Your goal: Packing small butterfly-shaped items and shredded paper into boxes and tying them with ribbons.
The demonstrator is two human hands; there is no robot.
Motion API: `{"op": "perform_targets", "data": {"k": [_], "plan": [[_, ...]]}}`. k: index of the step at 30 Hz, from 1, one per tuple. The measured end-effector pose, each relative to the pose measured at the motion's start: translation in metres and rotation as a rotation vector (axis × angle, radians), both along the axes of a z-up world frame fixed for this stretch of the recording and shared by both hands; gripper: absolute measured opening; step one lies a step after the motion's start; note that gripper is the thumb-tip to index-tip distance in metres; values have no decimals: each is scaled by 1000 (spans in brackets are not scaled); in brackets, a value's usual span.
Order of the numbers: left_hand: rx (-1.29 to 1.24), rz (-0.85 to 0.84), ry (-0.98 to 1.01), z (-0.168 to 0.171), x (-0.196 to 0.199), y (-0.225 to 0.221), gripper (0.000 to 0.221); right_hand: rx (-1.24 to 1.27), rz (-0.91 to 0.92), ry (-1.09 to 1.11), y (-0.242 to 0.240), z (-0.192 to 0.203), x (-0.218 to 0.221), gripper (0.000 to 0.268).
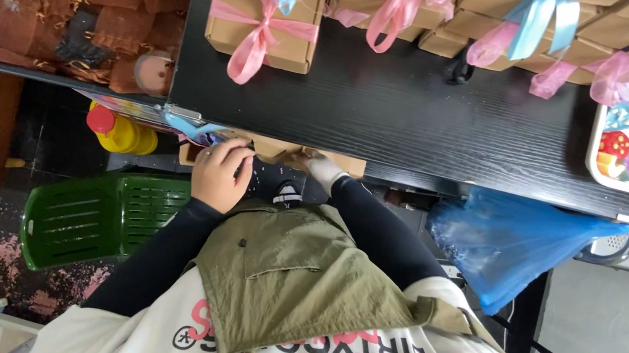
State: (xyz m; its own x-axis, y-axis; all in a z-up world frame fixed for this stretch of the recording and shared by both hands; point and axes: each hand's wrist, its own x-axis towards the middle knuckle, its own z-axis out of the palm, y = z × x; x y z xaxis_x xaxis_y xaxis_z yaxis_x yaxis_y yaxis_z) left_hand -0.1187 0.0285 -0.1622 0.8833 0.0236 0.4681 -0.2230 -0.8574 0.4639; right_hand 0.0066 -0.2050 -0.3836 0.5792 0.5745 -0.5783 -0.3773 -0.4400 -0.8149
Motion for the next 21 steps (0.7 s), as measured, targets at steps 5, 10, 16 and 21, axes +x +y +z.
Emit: {"op": "perform_targets", "data": {"k": [5,10,16,21], "plan": [[174,157,399,-67,9,17,58,-88,-164,-37,46,18,18,52],[183,158,698,-50,14,21,69,-144,-184,-51,58,48,22,49],[222,157,642,-67,11,28,66,-213,-219,-61,63,81,21,47],[173,153,500,-74,10,34,60,-273,-250,-71,67,92,24,44]]}}
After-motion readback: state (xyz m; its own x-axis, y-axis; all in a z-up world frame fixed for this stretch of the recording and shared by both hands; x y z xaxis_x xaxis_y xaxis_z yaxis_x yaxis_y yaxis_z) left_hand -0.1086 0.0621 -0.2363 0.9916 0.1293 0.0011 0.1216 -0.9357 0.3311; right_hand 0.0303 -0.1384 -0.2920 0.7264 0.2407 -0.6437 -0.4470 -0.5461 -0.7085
